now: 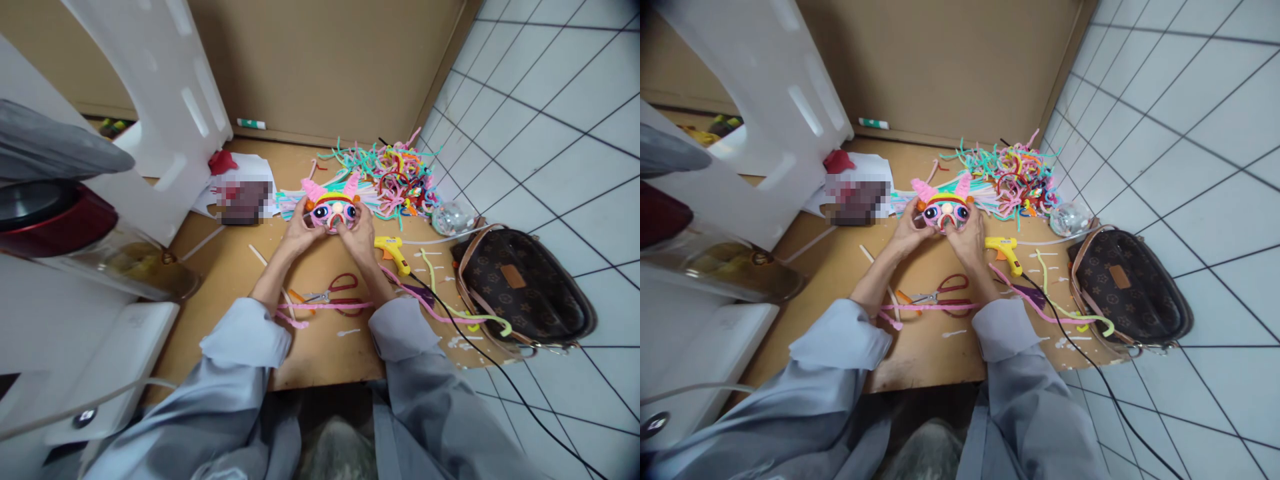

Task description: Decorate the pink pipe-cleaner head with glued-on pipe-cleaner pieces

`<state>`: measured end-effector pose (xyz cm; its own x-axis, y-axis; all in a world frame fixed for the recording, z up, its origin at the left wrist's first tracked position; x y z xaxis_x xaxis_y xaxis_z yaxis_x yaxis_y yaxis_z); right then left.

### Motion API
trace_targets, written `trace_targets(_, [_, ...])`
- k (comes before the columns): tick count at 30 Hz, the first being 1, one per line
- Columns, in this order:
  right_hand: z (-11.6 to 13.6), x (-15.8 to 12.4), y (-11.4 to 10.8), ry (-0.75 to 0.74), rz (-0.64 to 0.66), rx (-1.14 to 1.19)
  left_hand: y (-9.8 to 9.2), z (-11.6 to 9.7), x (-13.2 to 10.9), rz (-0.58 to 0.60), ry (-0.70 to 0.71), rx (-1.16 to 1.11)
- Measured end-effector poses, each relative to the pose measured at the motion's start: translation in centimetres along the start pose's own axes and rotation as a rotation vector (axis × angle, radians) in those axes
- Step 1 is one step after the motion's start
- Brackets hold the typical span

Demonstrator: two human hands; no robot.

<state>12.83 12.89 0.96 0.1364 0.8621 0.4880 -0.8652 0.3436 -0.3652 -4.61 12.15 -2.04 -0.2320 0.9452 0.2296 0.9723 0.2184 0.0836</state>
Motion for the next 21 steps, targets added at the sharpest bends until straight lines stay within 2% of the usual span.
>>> trace_targets(9, [-1.4, 1.4, 0.2, 0.143, 0.125, 0.229, -0.5, -0.2, 0.1, 0.01, -0.039, -0.022])
trace_targets(21, [-2.2, 1.3, 0.5, 0.108, 0.143, 0.449, -0.8, -0.7, -0.1, -0.041, -0.096, -0.087])
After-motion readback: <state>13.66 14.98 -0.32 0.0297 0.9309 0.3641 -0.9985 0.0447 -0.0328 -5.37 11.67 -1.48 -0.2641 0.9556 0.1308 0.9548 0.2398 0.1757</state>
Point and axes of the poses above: each hand's wrist, its own x-axis towards the middle knuckle, its own y-axis out of the palm, z = x × y, the point moved 7 cm from there along x, towards the middle knuckle, and after that the axes turned 6 degrees about -z, right-handed, at the moved point
